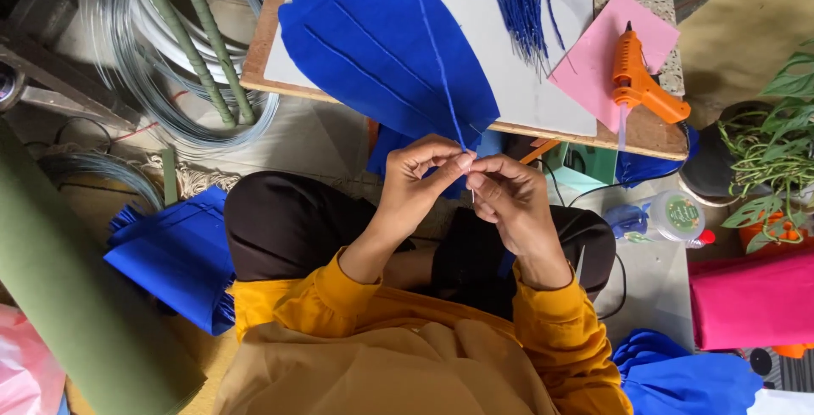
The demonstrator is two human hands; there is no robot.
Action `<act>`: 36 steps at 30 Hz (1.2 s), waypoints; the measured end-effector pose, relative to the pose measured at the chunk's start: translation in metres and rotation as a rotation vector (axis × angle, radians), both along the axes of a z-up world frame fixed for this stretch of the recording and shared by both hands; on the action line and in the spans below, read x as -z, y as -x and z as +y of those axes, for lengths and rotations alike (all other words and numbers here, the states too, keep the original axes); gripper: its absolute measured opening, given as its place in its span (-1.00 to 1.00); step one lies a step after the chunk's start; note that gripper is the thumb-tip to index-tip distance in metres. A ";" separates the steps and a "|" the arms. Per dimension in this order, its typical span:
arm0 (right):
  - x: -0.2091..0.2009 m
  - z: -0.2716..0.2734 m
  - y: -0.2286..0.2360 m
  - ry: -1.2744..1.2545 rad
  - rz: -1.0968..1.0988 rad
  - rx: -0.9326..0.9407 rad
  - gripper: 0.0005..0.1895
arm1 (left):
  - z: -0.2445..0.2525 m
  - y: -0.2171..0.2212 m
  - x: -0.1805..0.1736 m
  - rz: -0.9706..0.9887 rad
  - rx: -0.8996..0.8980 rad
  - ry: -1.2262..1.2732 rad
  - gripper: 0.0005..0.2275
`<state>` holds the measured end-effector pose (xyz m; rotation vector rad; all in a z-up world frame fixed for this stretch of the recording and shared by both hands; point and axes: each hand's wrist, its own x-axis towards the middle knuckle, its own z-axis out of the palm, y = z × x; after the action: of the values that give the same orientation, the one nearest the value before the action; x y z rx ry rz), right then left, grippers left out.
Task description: The person is gluing thin blue sticks onto blue fabric petals to create components for a craft project.
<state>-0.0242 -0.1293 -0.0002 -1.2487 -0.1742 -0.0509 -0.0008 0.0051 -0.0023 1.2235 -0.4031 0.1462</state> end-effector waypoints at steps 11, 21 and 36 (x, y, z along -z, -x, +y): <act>0.026 0.000 -0.005 -0.115 0.101 -0.018 -0.94 | 0.000 -0.001 0.014 -0.016 -0.024 -0.027 -0.96; -0.011 -0.026 -0.036 0.689 -0.200 0.490 -0.96 | 0.044 -0.049 -0.014 -0.415 -0.504 -0.623 -0.88; -0.002 -0.010 -0.064 1.224 -0.461 0.494 -0.89 | 0.035 -0.156 0.019 -0.261 -0.525 -1.538 -0.50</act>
<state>0.0397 -0.1393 0.0017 -2.4704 -0.3080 -0.7555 0.1554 0.0399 -0.0212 2.8427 -0.3920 0.5004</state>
